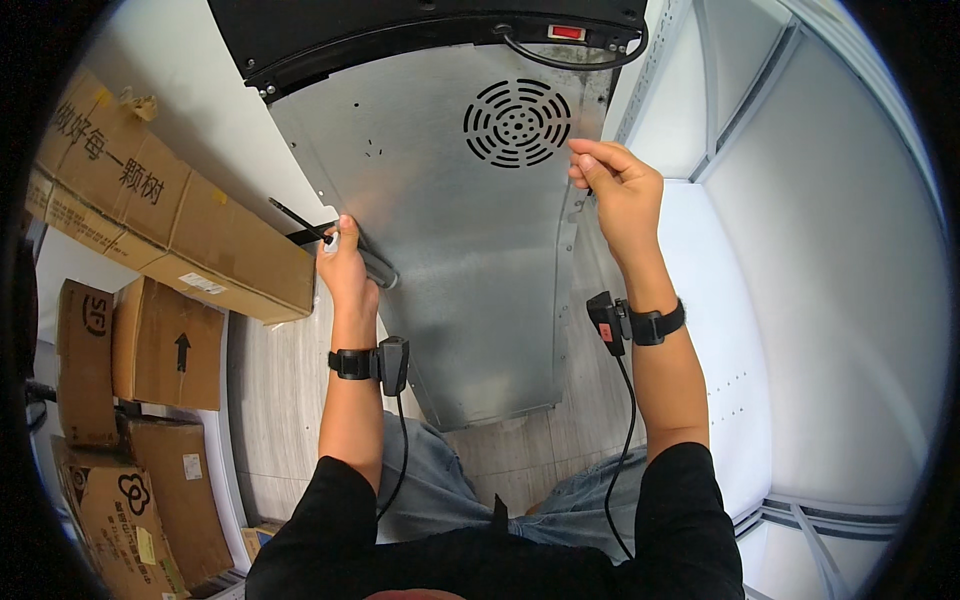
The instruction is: The person wipes a black electronic device with a blue cloth, then uses a screwdriver to attach screws to the device and a metal panel. The person handles the device and panel while working in a storage area.
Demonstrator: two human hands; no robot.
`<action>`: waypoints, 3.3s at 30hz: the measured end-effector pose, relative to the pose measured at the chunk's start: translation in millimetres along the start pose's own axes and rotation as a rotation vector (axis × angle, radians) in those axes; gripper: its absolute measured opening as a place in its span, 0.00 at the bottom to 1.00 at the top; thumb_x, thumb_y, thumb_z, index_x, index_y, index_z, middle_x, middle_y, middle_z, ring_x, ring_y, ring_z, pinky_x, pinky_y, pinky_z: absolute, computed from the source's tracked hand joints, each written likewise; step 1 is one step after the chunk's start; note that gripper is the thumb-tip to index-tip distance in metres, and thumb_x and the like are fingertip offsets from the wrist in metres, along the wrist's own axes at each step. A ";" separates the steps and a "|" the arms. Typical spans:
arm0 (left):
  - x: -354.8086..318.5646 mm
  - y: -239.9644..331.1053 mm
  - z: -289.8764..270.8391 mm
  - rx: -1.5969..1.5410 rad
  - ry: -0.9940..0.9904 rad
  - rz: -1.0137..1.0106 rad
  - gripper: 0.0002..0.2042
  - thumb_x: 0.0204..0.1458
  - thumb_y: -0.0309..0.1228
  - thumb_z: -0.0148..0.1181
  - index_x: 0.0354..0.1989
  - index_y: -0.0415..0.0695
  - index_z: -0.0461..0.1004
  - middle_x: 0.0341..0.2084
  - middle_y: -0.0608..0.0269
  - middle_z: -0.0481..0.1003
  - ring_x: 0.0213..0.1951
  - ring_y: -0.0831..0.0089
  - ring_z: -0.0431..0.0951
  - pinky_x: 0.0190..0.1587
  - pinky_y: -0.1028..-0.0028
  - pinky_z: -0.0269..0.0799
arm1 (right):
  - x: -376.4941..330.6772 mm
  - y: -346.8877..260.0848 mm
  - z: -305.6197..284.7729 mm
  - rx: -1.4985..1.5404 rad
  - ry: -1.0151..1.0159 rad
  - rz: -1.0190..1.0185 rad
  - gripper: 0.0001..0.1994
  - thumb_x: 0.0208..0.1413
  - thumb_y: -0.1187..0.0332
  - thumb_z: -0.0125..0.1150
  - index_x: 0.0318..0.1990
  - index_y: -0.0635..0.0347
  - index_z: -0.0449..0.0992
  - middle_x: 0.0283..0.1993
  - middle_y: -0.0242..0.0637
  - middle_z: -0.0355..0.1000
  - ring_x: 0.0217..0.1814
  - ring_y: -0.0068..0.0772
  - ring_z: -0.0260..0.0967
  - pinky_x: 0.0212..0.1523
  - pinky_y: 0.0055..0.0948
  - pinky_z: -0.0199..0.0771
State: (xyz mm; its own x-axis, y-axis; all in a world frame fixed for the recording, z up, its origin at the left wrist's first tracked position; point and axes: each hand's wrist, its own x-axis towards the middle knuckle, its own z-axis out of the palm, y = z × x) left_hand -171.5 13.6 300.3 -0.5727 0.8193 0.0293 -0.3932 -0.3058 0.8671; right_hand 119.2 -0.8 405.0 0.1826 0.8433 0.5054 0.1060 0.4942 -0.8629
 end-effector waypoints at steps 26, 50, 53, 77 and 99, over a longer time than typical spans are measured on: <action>15.8 -15.6 6.2 0.018 -0.036 0.120 0.10 0.55 0.34 0.64 0.36 0.40 0.73 0.32 0.65 0.76 0.32 0.76 0.74 0.36 0.74 0.71 | -9.1 28.1 16.7 -0.775 0.115 -0.799 0.17 0.44 0.78 0.65 0.45 0.56 0.79 0.47 0.32 0.78 0.62 0.42 0.66 0.62 0.56 0.59; 16.3 -16.9 8.0 -0.031 -0.030 0.140 0.10 0.55 0.32 0.63 0.37 0.37 0.74 0.33 0.63 0.77 0.32 0.76 0.75 0.35 0.74 0.72 | 13.8 28.1 -1.8 -0.261 0.311 -0.596 0.04 0.50 0.78 0.63 0.34 0.62 0.81 0.35 0.38 0.78 0.40 0.31 0.75 0.42 0.26 0.74; 14.2 -14.2 10.0 -0.023 -0.018 0.129 0.09 0.55 0.31 0.63 0.37 0.37 0.74 0.33 0.62 0.77 0.32 0.75 0.75 0.34 0.74 0.73 | 19.0 24.6 -9.1 -0.183 0.299 -0.475 0.05 0.53 0.79 0.61 0.37 0.65 0.80 0.38 0.36 0.78 0.41 0.25 0.73 0.43 0.21 0.72; 15.1 -15.2 9.6 -0.012 -0.024 0.128 0.10 0.56 0.31 0.62 0.38 0.36 0.74 0.33 0.62 0.77 0.33 0.76 0.75 0.35 0.74 0.73 | 44.2 19.4 -12.0 0.165 0.296 -0.099 0.12 0.51 0.75 0.67 0.43 0.67 0.76 0.36 0.32 0.74 0.35 0.20 0.69 0.38 0.20 0.71; 19.5 -21.2 -5.3 0.296 -0.014 0.267 0.14 0.54 0.36 0.65 0.36 0.38 0.72 0.27 0.66 0.72 0.27 0.80 0.69 0.32 0.79 0.66 | 50.2 20.4 -6.3 0.139 0.353 -0.043 0.11 0.49 0.74 0.69 0.38 0.69 0.77 0.32 0.30 0.71 0.34 0.18 0.66 0.37 0.17 0.67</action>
State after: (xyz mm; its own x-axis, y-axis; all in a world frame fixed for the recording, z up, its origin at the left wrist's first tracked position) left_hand -178.2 33.5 279.8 -0.6159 0.7370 0.2784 -0.0062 -0.3578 0.9338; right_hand 136.7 50.3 412.8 0.5090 0.7086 0.4887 -0.0083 0.5718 -0.8204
